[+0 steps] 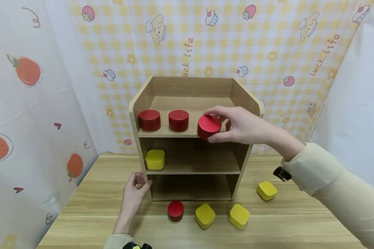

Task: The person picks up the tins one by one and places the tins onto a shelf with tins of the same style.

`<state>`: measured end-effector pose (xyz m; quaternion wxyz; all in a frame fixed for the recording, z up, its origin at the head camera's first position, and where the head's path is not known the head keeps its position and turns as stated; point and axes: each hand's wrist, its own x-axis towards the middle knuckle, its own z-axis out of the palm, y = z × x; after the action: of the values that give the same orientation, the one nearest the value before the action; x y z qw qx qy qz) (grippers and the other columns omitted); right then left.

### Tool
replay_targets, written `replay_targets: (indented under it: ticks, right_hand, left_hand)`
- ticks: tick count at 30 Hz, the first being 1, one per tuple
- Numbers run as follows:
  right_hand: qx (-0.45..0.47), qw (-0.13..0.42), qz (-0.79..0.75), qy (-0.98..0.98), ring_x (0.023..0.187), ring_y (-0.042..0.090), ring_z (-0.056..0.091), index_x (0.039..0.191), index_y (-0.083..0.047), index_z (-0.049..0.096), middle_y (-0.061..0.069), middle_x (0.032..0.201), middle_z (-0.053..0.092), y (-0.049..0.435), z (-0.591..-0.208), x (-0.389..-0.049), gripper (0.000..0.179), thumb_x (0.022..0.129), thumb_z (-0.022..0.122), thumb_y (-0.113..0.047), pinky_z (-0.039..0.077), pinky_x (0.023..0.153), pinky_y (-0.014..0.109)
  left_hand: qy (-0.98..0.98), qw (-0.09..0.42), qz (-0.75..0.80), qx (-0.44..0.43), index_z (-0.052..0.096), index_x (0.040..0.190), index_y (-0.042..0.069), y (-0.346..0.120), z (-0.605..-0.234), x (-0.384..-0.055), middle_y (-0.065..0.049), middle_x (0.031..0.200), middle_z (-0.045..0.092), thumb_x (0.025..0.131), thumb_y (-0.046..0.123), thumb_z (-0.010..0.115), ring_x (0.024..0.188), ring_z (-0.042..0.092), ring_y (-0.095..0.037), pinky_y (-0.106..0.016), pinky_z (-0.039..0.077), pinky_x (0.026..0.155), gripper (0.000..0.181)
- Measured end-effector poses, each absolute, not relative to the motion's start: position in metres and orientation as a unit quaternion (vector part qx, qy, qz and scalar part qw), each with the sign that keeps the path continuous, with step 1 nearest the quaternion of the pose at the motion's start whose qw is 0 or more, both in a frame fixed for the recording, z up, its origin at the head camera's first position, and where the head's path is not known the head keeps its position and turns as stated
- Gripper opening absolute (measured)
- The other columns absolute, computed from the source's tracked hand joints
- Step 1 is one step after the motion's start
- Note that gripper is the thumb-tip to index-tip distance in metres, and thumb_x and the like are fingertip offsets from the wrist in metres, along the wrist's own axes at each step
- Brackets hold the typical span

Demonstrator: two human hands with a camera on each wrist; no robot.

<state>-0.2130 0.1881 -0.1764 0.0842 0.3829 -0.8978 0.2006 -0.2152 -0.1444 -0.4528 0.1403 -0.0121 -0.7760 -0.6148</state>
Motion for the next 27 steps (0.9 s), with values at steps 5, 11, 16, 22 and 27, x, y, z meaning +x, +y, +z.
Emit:
replay_targets:
  ticks: [5, 11, 16, 22, 27]
  right_hand:
    - [0.367, 0.081, 0.202, -0.904, 0.084, 0.012, 0.059, 0.133, -0.018, 0.054, -0.005, 0.106, 0.064, 0.183, -0.174, -0.224, 0.06, 0.082, 0.08, -0.035, 0.049, 0.071, 0.032]
    - [0.344, 0.069, 0.201, -0.915, 0.081, 0.012, 0.06, 0.134, -0.019, 0.054, -0.004, 0.106, 0.063, 0.177, -0.171, -0.233, 0.06, 0.083, 0.078, -0.038, 0.048, 0.075, 0.033]
    - [0.338, 0.067, 0.185, -0.92, 0.085, 0.012, 0.06, 0.135, -0.016, 0.054, -0.002, 0.106, 0.064, 0.174, -0.171, -0.24, 0.062, 0.083, 0.078, -0.041, 0.047, 0.08, 0.034]
    - [0.323, 0.06, 0.177, -0.928, 0.087, 0.012, 0.059, 0.135, -0.013, 0.054, -0.001, 0.105, 0.065, 0.175, -0.173, -0.243, 0.065, 0.083, 0.077, -0.042, 0.046, 0.084, 0.034]
    - [0.313, 0.056, 0.179, -0.931, 0.087, 0.011, 0.061, 0.135, -0.013, 0.054, -0.002, 0.103, 0.065, 0.178, -0.177, -0.245, 0.065, 0.083, 0.077, -0.044, 0.046, 0.085, 0.034]
  left_hand:
    - [-0.775, 0.146, -0.614, -0.013, 0.051, 0.101, 0.005, -0.145, -0.454, -0.216, -0.009, 0.093, 0.051, 0.087, 0.004, 0.072, 0.088, 0.05, -0.016, -0.02, 0.048, 0.069, 0.025]
    - [-0.774, 0.157, -0.613, -0.019, 0.051, 0.099, 0.004, -0.144, -0.454, -0.216, -0.008, 0.092, 0.05, 0.086, 0.005, 0.073, 0.087, 0.05, -0.014, -0.02, 0.048, 0.068, 0.026]
    - [-0.773, 0.15, -0.617, -0.014, 0.051, 0.1, 0.004, -0.144, -0.454, -0.216, -0.008, 0.093, 0.051, 0.086, 0.004, 0.073, 0.088, 0.05, -0.015, -0.02, 0.048, 0.069, 0.026]
    - [-0.775, 0.139, -0.616, -0.013, 0.051, 0.102, 0.004, -0.145, -0.455, -0.217, -0.009, 0.095, 0.05, 0.087, 0.006, 0.073, 0.09, 0.05, -0.016, -0.02, 0.048, 0.071, 0.027]
    - [-0.777, 0.139, -0.614, -0.008, 0.051, 0.101, 0.004, -0.144, -0.456, -0.217, -0.009, 0.094, 0.051, 0.087, 0.006, 0.073, 0.09, 0.05, -0.016, -0.02, 0.047, 0.071, 0.026]
